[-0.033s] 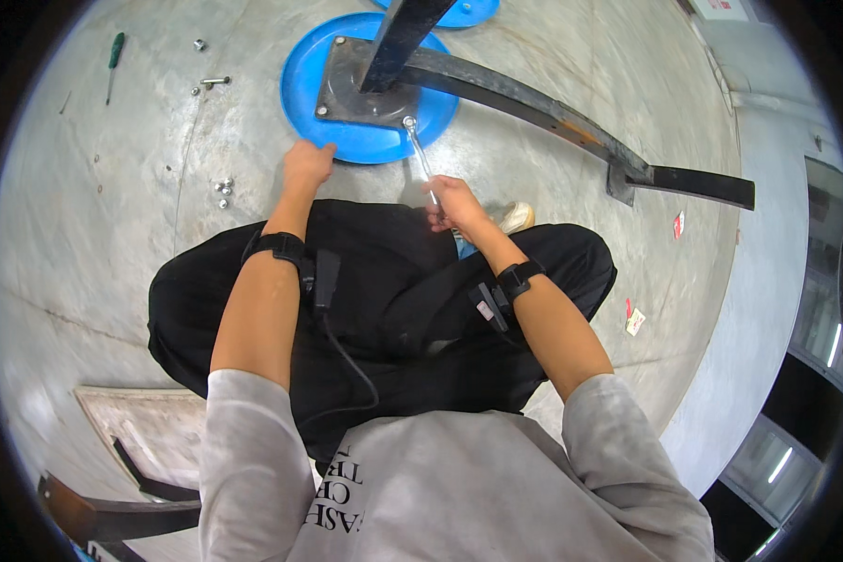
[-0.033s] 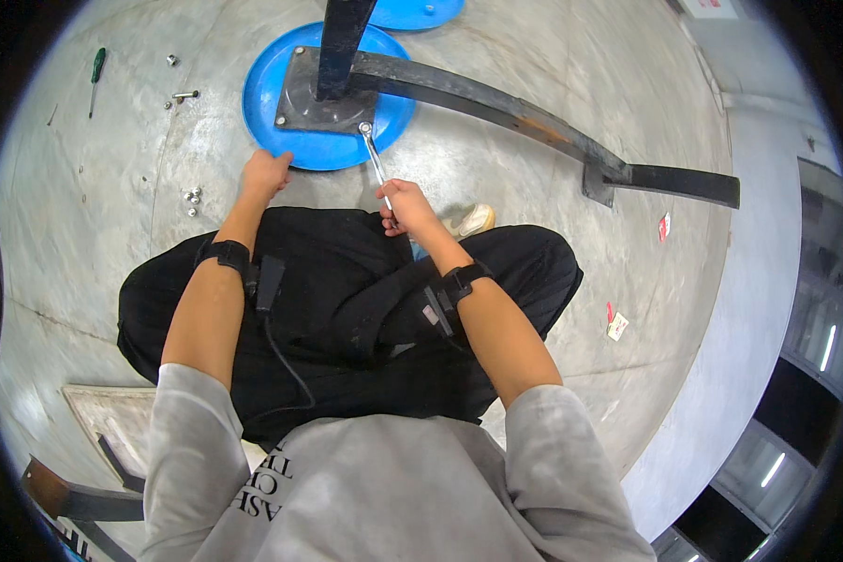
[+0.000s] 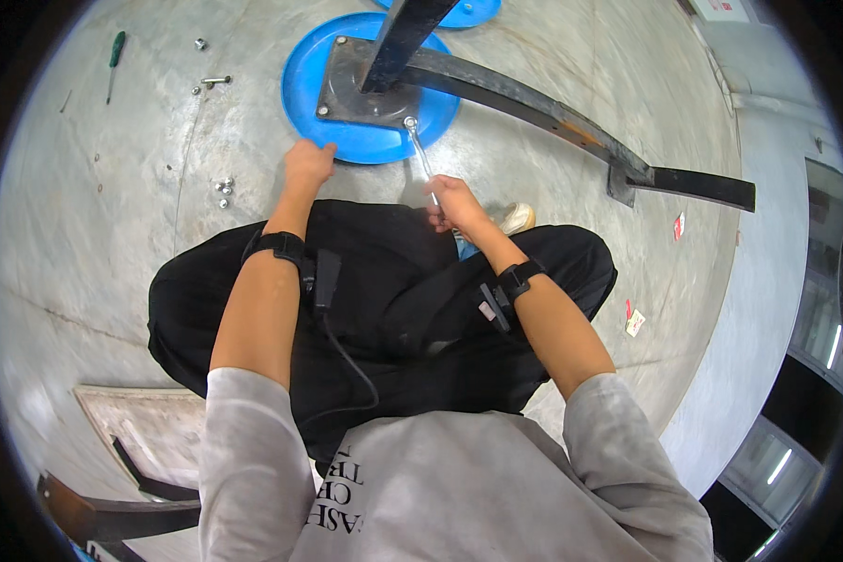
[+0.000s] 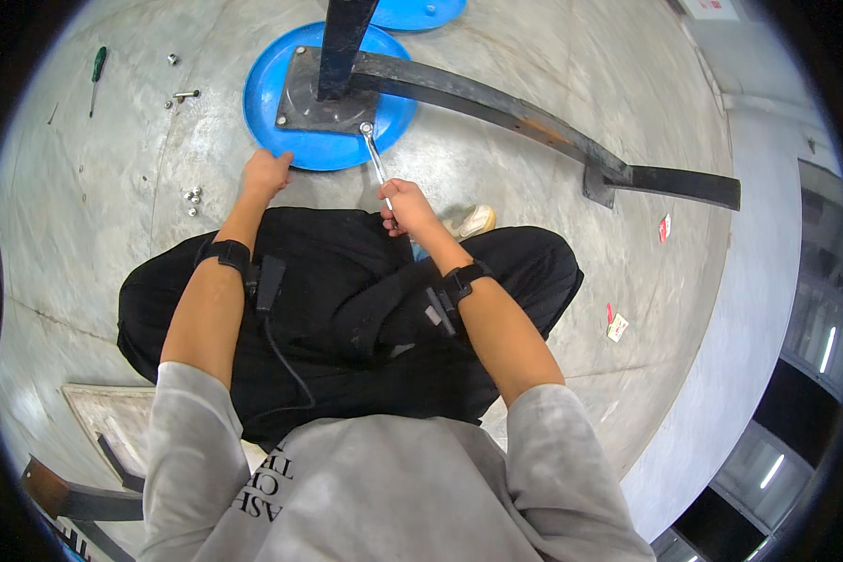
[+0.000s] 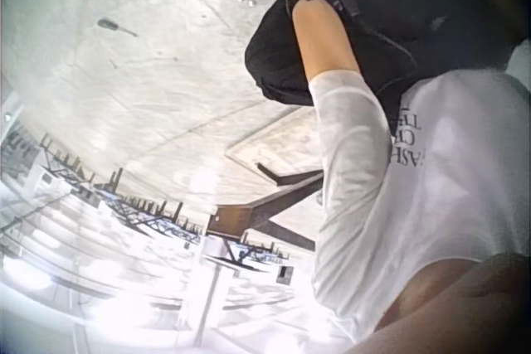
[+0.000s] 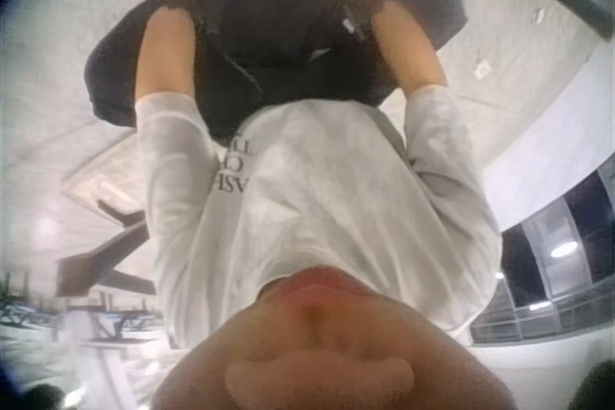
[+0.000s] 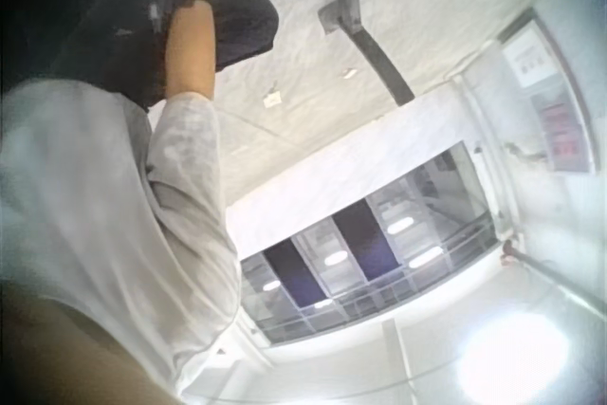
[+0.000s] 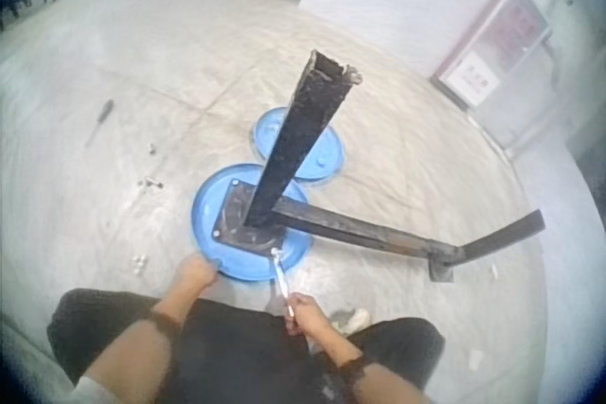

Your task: The person assembles a metal table frame by attaching blue plastic base plates to the metal legs using a wrench to tighten bolts.

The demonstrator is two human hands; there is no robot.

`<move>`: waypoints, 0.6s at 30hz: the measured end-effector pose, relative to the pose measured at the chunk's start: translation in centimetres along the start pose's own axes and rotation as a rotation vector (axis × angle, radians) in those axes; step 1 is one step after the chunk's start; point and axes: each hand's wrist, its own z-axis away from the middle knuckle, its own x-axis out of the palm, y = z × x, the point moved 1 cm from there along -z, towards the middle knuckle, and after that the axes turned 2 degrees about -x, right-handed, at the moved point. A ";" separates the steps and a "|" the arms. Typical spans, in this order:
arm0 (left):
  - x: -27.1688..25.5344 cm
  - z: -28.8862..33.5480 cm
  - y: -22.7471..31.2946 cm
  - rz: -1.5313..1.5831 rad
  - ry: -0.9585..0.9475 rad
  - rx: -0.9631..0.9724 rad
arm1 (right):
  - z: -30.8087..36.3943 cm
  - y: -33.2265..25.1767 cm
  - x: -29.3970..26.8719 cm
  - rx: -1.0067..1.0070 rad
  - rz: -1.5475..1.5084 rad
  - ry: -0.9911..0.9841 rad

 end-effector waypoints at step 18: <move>0.7 -0.3 -1.2 0.150 0.000 0.059 | -6.4 -7.8 -11.7 -0.465 0.843 -0.082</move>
